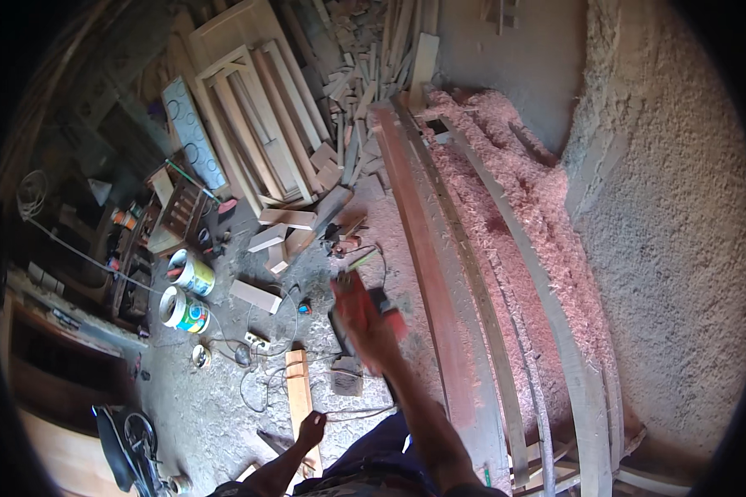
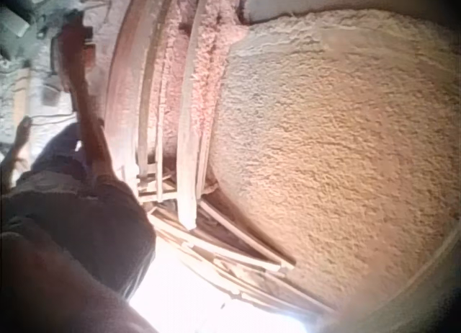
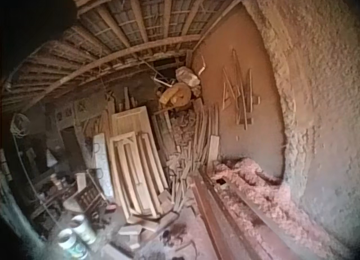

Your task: The person uses a circular saw to cut a long plank of wood on a workbench. They measure and mark the wood with a tape measure and pencil, then make several cuts, producing smaller pieces and sawdust.

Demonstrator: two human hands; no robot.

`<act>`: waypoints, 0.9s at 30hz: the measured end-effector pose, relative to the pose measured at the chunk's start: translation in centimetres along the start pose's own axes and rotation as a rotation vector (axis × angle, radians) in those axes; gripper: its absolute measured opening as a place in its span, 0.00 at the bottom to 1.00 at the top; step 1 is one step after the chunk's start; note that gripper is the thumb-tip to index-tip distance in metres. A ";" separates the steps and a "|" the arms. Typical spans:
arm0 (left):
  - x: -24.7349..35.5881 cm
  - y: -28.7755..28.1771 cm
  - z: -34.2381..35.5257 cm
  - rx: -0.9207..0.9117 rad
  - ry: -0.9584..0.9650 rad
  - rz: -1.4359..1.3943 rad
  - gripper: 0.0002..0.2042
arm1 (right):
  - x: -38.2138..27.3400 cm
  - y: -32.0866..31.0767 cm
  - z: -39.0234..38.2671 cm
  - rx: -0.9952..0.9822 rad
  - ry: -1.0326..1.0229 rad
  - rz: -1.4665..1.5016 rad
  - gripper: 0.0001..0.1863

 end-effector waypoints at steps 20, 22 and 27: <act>-20.4 -1.1 -19.6 -0.466 -0.285 -0.007 0.09 | 21.5 24.9 -15.1 -0.253 0.850 -0.152 0.23; -20.5 0.3 -16.9 -0.434 -0.552 -0.101 0.13 | 25.6 27.7 -14.6 -0.182 0.895 -0.091 0.17; -21.8 0.7 -10.1 -0.257 -0.513 -0.041 0.12 | 33.5 34.3 -12.3 0.034 0.961 0.188 0.11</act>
Point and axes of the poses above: each hand's wrist, its own z-axis towards the middle knuckle, its own y-axis out of the palm, x = y × z, the point moved 5 cm from there along z, towards the middle knuckle, and after that the axes turned 1 degree about -z, right-handed, at the moved point
